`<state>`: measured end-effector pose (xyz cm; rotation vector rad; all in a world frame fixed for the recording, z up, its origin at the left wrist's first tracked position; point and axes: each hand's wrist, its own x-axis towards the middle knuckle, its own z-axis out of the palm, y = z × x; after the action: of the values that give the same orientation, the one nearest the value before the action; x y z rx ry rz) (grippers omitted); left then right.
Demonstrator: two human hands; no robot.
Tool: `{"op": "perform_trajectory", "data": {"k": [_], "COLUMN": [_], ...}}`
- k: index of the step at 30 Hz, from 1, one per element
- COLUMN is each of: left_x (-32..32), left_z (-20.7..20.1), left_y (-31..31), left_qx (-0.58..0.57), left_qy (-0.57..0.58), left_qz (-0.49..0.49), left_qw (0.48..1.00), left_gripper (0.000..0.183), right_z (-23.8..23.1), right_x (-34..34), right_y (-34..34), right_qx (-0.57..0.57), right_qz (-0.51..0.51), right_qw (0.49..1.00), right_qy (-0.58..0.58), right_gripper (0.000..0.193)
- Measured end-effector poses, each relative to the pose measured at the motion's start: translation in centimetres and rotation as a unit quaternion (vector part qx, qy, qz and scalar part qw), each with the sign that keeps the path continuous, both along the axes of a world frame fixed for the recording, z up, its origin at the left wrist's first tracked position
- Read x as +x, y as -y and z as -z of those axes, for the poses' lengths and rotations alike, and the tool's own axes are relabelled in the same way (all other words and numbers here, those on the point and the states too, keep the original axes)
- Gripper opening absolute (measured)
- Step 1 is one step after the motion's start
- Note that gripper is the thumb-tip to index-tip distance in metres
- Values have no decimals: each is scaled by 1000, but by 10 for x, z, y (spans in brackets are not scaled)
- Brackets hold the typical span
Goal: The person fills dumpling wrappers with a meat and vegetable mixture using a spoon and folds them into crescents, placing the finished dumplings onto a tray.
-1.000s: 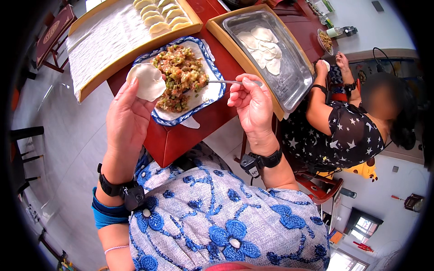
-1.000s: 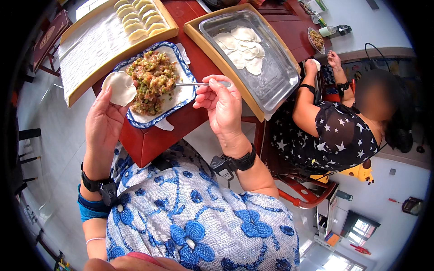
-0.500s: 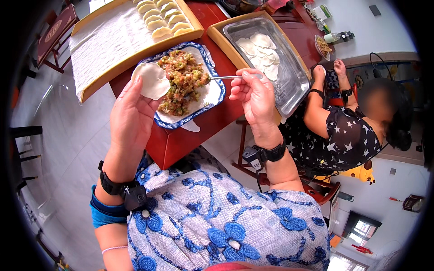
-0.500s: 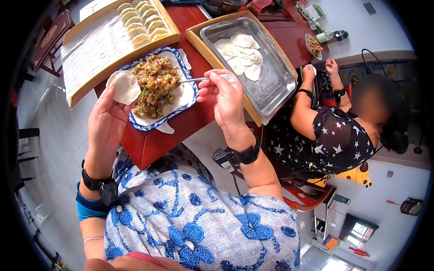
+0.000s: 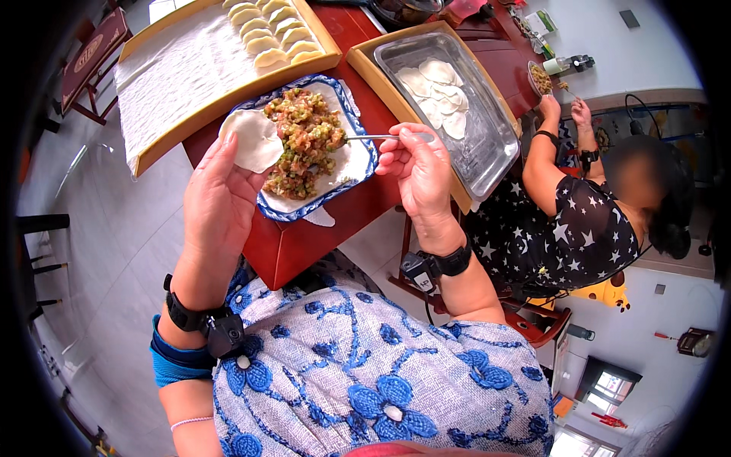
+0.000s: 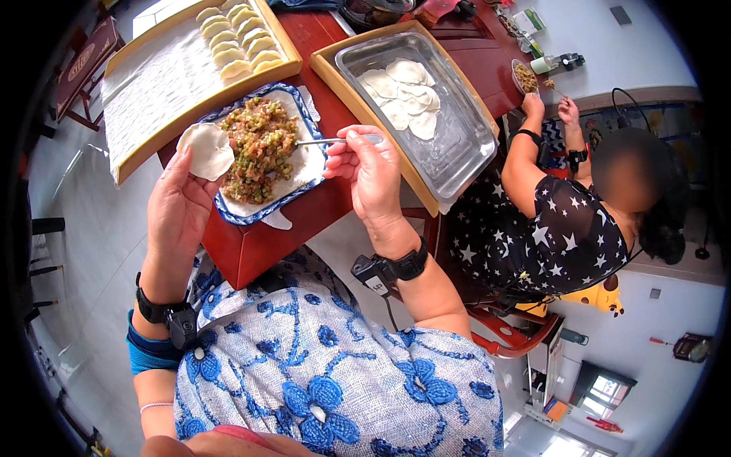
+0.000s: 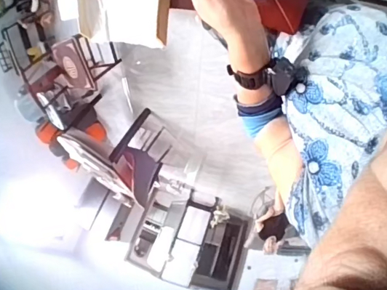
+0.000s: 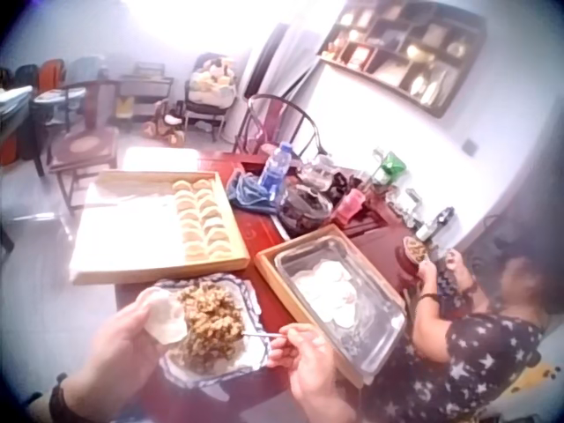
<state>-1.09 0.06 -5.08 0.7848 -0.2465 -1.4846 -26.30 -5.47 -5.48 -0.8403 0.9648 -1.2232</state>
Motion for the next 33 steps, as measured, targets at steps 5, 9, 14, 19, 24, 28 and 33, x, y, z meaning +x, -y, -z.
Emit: {"op": "perform_trajectory", "data": {"k": [5, 9, 14, 19, 24, 28, 33], "left_x": [3, 0, -1, -3, -4, -13, -18], "left_z": [5, 5, 5, -1, 0, -12, -13], "left_y": [0, 0, 1, 1, 2, 4, 5], "left_qx": [-19, -23, -22, 5, 9, 32, 31], "left_qy": [-18, -15, -7, 2, 0, -26, -48], "left_qz": [1, 15, 25, 7, 12, 11, 39], "left_qw": [1000, 1000, 999, 1000, 1000, 999, 998], "left_gripper": [34, 35, 39, 39, 39, 37, 40], "right_z": [-4, -3, -9, -6, -20, -48, -57], "right_x": [-12, -17, -16, -11, -8, 12, 41], "right_y": [3, 7, 4, 11, 6, -6, -23], "right_qx": [7, 7, -7, 19, -14, -75, -169], "right_qz": [1, 19, 24, 15, 13, 5, -32], "right_qw": [1000, 1000, 1000, 1000, 999, 997, 984], "right_qy": [-5, -10, -2, 6, 44, 35, -46], "right_gripper": [16, 16, 16, 16, 16, 16, 16]}}
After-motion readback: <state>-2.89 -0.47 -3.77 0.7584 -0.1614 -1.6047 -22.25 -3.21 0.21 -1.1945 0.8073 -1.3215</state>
